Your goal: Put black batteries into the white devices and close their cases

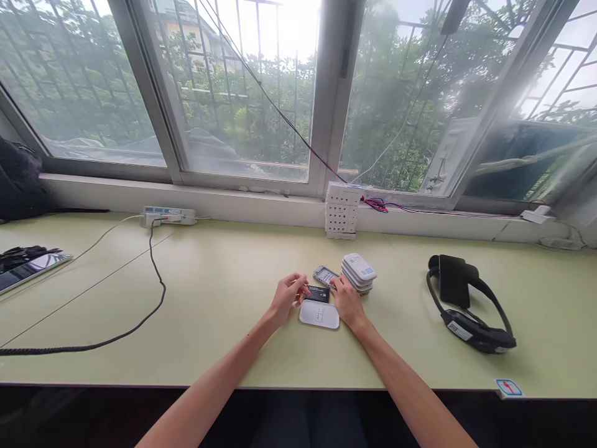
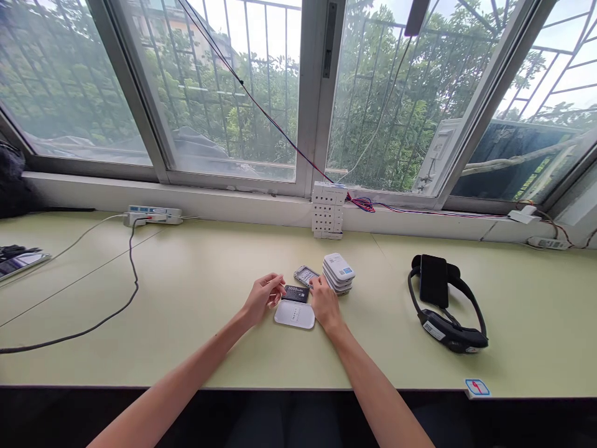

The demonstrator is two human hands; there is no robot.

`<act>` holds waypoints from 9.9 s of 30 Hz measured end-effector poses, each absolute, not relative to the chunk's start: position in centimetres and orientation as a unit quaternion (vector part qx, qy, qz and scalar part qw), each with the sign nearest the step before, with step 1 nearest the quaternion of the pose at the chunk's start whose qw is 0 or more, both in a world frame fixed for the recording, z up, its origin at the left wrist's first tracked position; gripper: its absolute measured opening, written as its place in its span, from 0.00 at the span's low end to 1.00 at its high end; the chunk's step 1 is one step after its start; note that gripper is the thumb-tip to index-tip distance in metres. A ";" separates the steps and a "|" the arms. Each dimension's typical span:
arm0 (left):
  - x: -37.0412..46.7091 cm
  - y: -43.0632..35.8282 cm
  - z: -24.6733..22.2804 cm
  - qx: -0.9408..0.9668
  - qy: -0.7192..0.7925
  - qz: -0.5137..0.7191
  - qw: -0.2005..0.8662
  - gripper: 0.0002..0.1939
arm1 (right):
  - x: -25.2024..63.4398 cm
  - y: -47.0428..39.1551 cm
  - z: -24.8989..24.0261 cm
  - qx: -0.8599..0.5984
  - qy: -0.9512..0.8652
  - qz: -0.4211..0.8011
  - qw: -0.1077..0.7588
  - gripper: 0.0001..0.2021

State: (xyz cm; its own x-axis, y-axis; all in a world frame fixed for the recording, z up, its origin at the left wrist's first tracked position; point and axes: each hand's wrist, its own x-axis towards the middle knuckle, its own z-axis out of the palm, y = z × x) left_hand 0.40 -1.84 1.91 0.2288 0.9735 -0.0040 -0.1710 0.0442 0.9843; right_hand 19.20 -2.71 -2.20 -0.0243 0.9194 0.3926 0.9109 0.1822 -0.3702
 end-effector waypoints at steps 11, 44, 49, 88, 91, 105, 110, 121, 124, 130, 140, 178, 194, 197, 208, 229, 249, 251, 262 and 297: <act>0.4 -1.8 1.8 0.507 0.399 0.472 0.601 0.19 | 19.2 -2.8 -2.0 -0.634 -0.718 -0.002 0.286 0.10; 0.4 -1.0 0.5 0.468 0.449 0.465 0.603 0.18 | 19.6 -2.3 -2.1 -0.555 -0.666 0.131 0.481 0.05; 0.5 -1.0 0.6 0.455 0.446 0.457 0.621 0.21 | 19.3 -2.6 -1.9 -0.535 -0.669 0.156 0.493 0.05; 0.1 -0.9 1.0 0.408 0.454 0.571 0.549 0.11 | 18.7 -3.4 -1.2 -0.519 -0.690 0.169 0.475 0.04; 0.1 -0.8 0.9 0.405 0.444 0.577 0.553 0.10 | 18.8 -3.4 -1.2 -0.529 -0.702 0.152 0.453 0.06; 0.1 -0.6 0.7 0.402 0.439 0.577 0.558 0.13 | 19.0 -2.9 -2.1 -0.541 -0.736 0.144 0.380 0.13; 0.2 -0.6 0.7 0.402 0.439 0.578 0.558 0.12 | 18.9 -2.8 -2.2 -0.551 -0.728 0.162 0.375 0.15; 0.3 -0.9 1.0 0.408 0.442 0.573 0.557 0.13 | 19.0 -2.9 -2.3 -0.548 -0.712 0.175 0.403 0.16; 0.2 -0.8 0.9 0.405 0.442 0.573 0.559 0.12 | 19.0 -2.9 -2.3 -0.541 -0.710 0.172 0.415 0.16; 0.2 -0.6 0.7 0.405 0.441 0.573 0.560 0.11 | 18.7 -2.9 -2.2 -0.521 -0.703 0.194 0.443 0.16; 0.1 -0.6 0.7 0.396 0.432 0.592 0.553 0.10 | 18.5 -3.2 -1.5 -0.520 -0.674 0.242 0.467 0.20; 0.1 -0.6 0.3 0.435 0.433 0.564 0.553 0.15 | 18.5 -4.1 -0.4 -0.500 -0.638 0.240 0.535 0.10; 0.7 -1.5 0.6 0.567 0.409 0.484 0.526 0.22 | 18.4 -4.0 -0.4 -0.502 -0.622 0.235 0.553 0.13; 0.7 -1.4 0.5 0.583 0.402 0.480 0.517 0.22 | 18.4 -3.9 -0.3 -0.501 -0.623 0.237 0.553 0.14; 0.5 -1.7 0.6 0.612 0.390 0.466 0.506 0.21 | 18.4 -3.9 -0.1 -0.500 -0.615 0.238 0.562 0.13; 0.4 -1.9 0.8 0.612 0.375 0.450 0.531 0.23 | 18.7 -3.4 -0.8 -0.492 -0.609 0.259 0.565 0.14; 0.4 -2.1 0.7 0.625 0.364 0.438 0.533 0.21 | 18.4 -3.9 -0.3 -0.506 -0.608 0.258 0.555 0.17; 0.4 -2.1 0.6 0.629 0.364 0.437 0.530 0.21 | 18.3 -4.0 -0.3 -0.510 -0.612 0.249 0.552 0.18; 0.3 -1.9 0.2 0.639 0.362 0.429 0.526 0.22 | 18.2 -4.2 -0.3 -0.495 -0.591 0.317 0.552 0.18; 0.5 -1.7 0.8 0.604 0.367 0.451 0.544 0.22 | 18.6 -4.0 0.2 -0.465 -0.561 0.361 0.582 0.17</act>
State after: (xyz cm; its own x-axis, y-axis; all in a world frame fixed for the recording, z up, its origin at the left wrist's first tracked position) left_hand 0.47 -1.69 0.84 0.3228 0.9352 0.1456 -0.0468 -0.1378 0.9893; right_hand 18.62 -4.01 0.23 0.1102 0.9420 0.3169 0.0999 0.3067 -0.9465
